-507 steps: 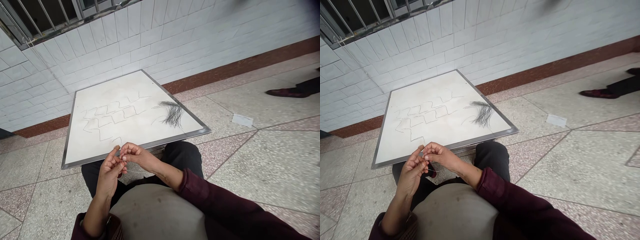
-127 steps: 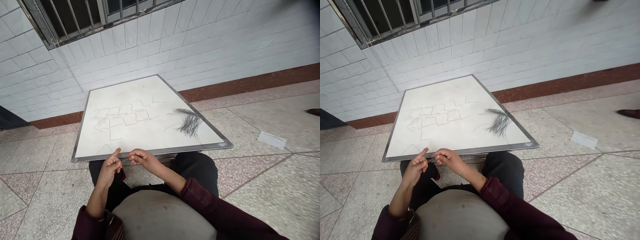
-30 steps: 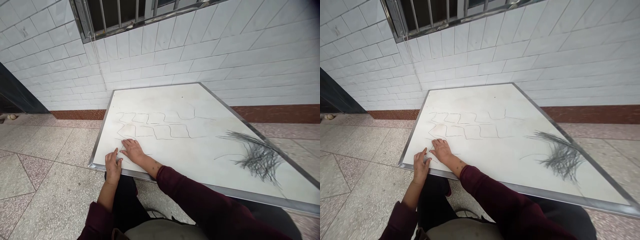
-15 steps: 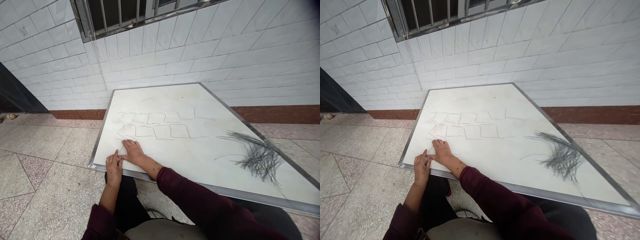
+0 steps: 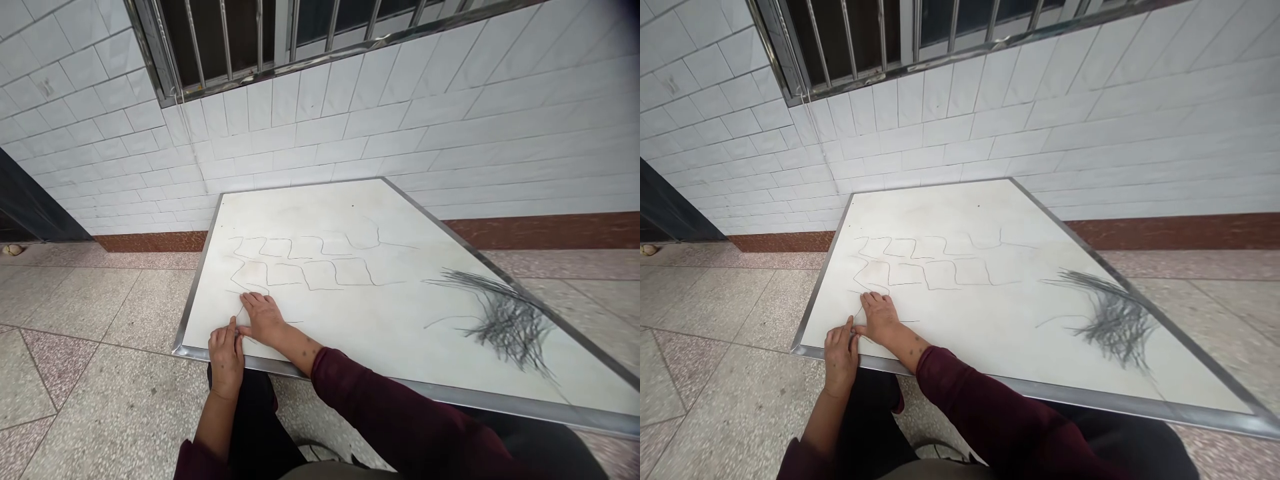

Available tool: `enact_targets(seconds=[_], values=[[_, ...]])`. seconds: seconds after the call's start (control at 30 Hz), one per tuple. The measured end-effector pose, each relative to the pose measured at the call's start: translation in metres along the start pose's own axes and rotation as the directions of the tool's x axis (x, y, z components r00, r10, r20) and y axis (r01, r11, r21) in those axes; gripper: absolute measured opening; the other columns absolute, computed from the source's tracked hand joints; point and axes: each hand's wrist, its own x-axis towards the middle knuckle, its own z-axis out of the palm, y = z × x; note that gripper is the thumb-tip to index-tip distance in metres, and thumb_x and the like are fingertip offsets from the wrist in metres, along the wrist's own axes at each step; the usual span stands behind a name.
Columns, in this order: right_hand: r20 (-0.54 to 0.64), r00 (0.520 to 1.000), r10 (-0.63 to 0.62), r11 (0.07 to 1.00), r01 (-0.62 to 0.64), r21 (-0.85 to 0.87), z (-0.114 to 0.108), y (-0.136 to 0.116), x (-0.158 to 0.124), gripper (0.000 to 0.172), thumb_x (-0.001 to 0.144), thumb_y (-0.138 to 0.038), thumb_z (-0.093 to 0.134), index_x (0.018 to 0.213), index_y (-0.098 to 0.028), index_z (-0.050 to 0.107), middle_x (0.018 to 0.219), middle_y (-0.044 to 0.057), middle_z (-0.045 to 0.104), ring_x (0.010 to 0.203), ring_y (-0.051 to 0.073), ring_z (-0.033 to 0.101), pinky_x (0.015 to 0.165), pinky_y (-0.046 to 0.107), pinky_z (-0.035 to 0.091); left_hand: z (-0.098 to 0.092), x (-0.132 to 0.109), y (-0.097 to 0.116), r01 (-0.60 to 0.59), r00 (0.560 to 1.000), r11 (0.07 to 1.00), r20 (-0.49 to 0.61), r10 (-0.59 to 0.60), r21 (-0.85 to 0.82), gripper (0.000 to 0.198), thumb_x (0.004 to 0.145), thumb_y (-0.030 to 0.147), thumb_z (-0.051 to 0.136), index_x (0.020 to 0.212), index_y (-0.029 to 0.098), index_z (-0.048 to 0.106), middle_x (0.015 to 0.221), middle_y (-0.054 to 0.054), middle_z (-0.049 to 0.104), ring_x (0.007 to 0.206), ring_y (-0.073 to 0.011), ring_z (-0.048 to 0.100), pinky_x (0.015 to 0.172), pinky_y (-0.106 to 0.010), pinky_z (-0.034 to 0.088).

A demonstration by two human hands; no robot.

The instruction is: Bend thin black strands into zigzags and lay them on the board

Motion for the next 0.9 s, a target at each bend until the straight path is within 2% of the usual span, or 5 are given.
enact_targets(seconds=[0.2, 0.4, 0.6, 0.9], values=[[0.034, 0.999, 0.009, 1.000, -0.009, -0.009, -0.006, -0.005, 0.001, 0.090, 0.076, -0.064, 0.055, 0.146, -0.011, 0.036, 0.150, 0.014, 0.038, 0.136, 0.031, 0.031, 0.110, 0.046, 0.026, -0.005, -0.005, 0.009, -0.009, 1.000, 0.997, 0.030, 0.007, 0.083, 0.053, 0.093, 0.016, 0.048, 0.145, 0.015, 0.037, 0.111, -0.012, 0.065, 0.101, -0.0257, 0.055, 0.089, -0.042, 0.045], [0.008, 1.000, 0.007, 1.000, -0.007, -0.022, -0.004, -0.004, -0.002, 0.087, 0.078, -0.065, 0.053, 0.146, -0.013, 0.037, 0.152, 0.013, 0.036, 0.137, 0.031, 0.031, 0.111, 0.046, 0.026, -0.006, -0.019, 0.008, 0.030, 0.999, 0.990, 0.012, -0.032, 0.135, 0.054, 0.091, 0.028, 0.053, 0.143, 0.020, 0.042, 0.116, -0.013, 0.067, 0.112, -0.0318, 0.053, 0.093, -0.048, 0.041], [0.000, 1.000, -0.008, 1.000, 0.008, -0.011, -0.003, -0.003, -0.003, 0.086, 0.079, -0.065, 0.053, 0.146, -0.014, 0.038, 0.151, 0.013, 0.037, 0.138, 0.031, 0.031, 0.111, 0.047, 0.026, -0.001, -0.026, 0.006, 0.041, 0.999, 0.988, 0.001, -0.042, 0.147, 0.052, 0.092, 0.026, 0.051, 0.143, 0.020, 0.042, 0.123, -0.012, 0.065, 0.115, -0.0319, 0.053, 0.094, -0.050, 0.039], [-0.105, 0.993, -0.062, 0.998, 0.062, -0.002, 0.001, 0.001, -0.005, 0.083, 0.082, -0.063, 0.051, 0.145, -0.011, 0.038, 0.150, 0.014, 0.038, 0.136, 0.029, 0.031, 0.112, 0.044, 0.022, 0.004, -0.025, 0.010, 0.073, 0.997, 0.985, -0.038, -0.068, 0.157, 0.049, 0.094, 0.020, 0.045, 0.142, 0.020, 0.043, 0.132, -0.011, 0.060, 0.119, -0.0310, 0.050, 0.098, -0.052, 0.036]])
